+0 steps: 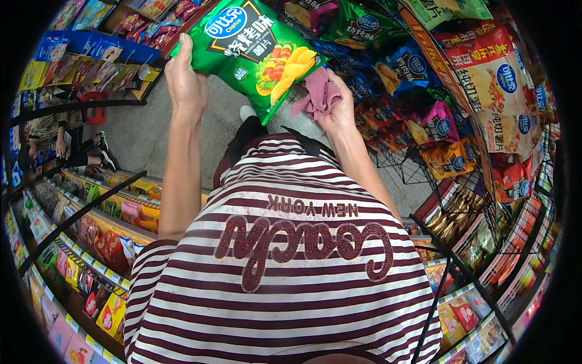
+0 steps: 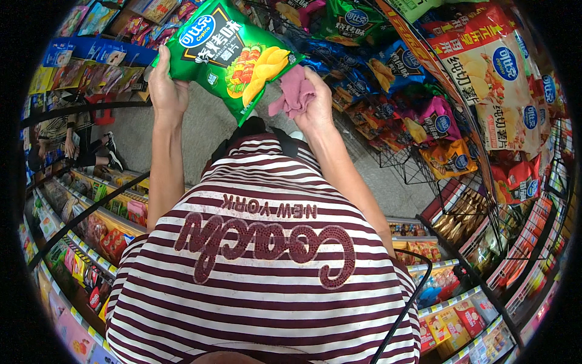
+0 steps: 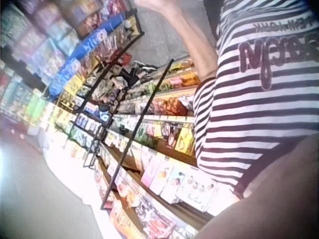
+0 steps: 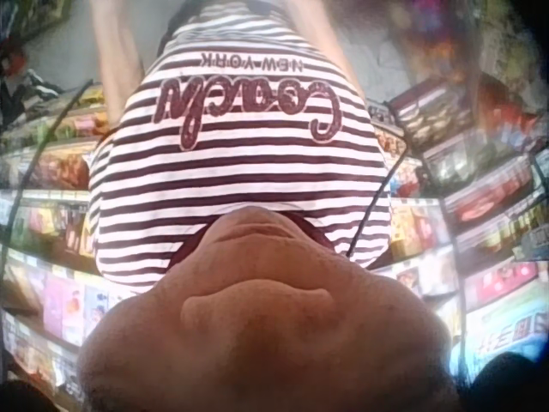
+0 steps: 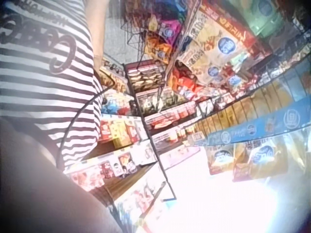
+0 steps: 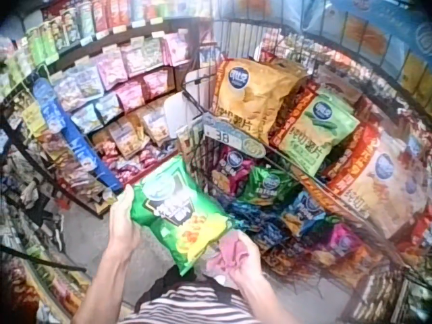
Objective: The person wipes the surfaces of various snack packages on a wire display rack using a pink cloth. They handle multiple items including chips and candy, wiping each one individually before placing them back on the rack.
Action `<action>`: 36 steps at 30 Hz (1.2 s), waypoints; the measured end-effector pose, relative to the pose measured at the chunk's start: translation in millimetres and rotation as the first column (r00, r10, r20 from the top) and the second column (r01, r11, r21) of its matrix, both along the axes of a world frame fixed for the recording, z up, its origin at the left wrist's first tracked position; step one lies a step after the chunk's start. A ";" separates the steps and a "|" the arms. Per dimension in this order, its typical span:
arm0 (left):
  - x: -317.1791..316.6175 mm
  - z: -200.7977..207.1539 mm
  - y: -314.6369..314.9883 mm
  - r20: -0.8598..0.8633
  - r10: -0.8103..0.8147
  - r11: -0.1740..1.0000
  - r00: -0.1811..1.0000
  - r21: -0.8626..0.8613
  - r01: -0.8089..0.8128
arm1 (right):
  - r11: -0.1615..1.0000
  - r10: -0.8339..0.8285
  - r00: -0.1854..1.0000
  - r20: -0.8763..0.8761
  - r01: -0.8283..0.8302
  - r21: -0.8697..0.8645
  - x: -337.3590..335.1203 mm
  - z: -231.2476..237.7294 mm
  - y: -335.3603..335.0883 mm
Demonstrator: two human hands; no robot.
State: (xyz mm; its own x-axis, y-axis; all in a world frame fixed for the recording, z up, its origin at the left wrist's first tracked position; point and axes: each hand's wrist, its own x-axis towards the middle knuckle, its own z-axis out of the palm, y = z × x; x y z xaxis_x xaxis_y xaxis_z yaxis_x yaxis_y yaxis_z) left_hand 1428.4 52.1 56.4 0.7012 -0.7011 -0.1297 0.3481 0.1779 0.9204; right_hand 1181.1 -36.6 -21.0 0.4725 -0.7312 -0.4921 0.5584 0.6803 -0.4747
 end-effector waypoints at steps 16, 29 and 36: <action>-15.1 -12.0 -21.2 0.150 -0.179 0.982 0.972 0.083 0.168 | 0.493 -0.438 0.829 -0.348 -0.103 -0.864 52.6 57.1 -15.5; 18.3 -10.8 -0.7 0.060 0.153 0.987 0.986 -0.062 -0.149 | 0.140 -0.261 0.781 -0.568 -0.552 -0.822 39.9 26.7 46.2; 32.1 -29.7 23.3 -0.144 0.273 0.962 0.951 0.010 -0.274 | 0.677 -0.113 0.861 -0.497 -0.300 -0.673 19.1 30.7 31.9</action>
